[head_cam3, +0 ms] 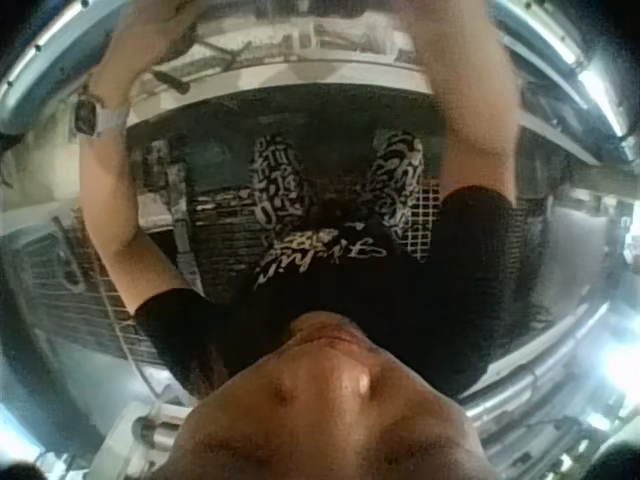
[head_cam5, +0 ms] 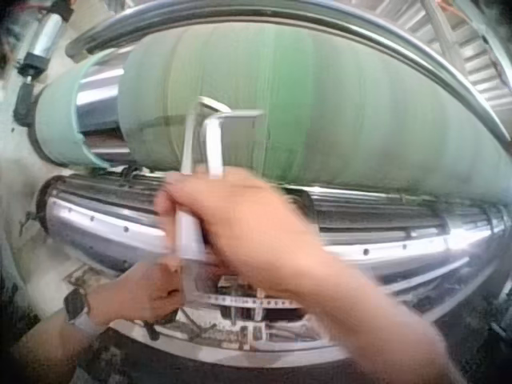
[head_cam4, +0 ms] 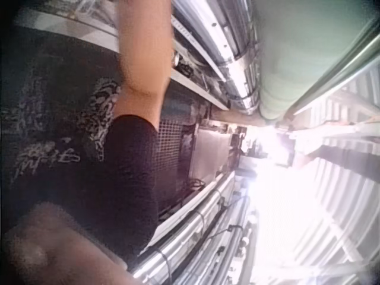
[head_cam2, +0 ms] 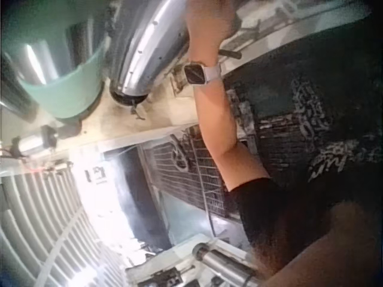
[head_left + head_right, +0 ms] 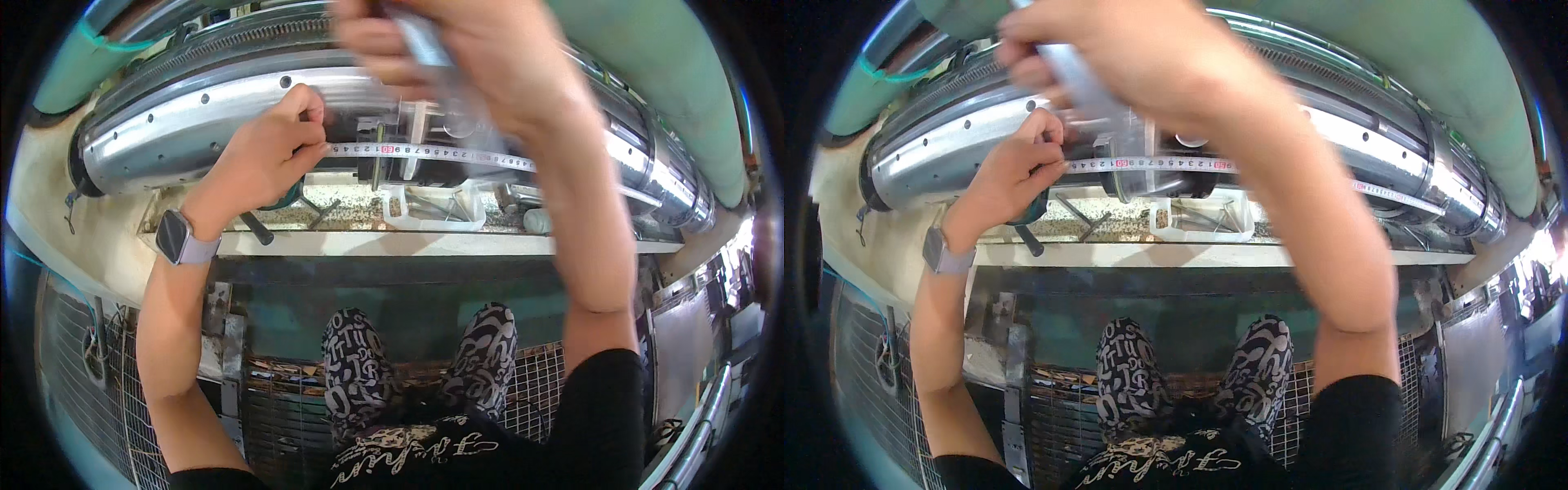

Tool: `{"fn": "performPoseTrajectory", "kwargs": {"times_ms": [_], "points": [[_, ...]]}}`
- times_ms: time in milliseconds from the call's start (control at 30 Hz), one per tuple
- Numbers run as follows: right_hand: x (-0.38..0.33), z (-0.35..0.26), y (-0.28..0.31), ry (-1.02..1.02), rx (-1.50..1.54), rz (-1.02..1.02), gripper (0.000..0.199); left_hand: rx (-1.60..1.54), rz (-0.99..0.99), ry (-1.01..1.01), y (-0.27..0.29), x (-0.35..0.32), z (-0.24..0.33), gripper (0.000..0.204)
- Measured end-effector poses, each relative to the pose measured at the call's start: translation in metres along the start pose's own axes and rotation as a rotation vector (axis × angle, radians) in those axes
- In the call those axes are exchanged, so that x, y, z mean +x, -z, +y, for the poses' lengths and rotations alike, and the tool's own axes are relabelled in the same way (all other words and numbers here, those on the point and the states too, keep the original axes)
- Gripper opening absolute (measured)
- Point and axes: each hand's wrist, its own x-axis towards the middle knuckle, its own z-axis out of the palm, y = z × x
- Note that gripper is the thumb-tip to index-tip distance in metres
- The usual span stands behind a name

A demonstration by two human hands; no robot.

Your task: The person uses a tape measure to measure the circumference of a large cylindrical metal component on a machine. They then use a hex key to tighten bolts on the same component.

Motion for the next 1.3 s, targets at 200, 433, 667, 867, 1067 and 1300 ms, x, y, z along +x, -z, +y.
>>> {"fn": "performPoseTrajectory", "kwargs": {"times_ms": [200, 433, 667, 867, 1067, 1300], "points": [[-0.087, -0.016, 0.094, -0.243, -0.498, -0.075, 0.025, -0.02, -0.026, 0.052, -0.003, 0.002, 0.002, 0.016], [-0.109, 0.0, 0.142, -0.199, -1.145, 0.192, 0.014, 0.009, -0.015, 0.042, -0.002, 0.002, 0.002, 0.017], [-0.096, 0.04, 0.134, 0.013, -1.412, 0.32, 0.015, 0.007, -0.062, 0.071, -0.001, 0.001, 0.003, 0.016], [-0.089, 0.043, 0.138, 0.075, -1.453, 0.29, 0.017, 0.003, -0.06, 0.079, -0.002, 0.0, 0.004, 0.016], [-0.082, 0.044, 0.149, 0.082, -1.466, 0.282, 0.016, -0.002, -0.021, 0.063, -0.003, 0.001, 0.006, 0.016], [-0.08, 0.043, 0.148, 0.038, -1.428, 0.324, 0.016, -0.003, -0.007, 0.048, -0.002, 0.0, 0.004, 0.016]]}}
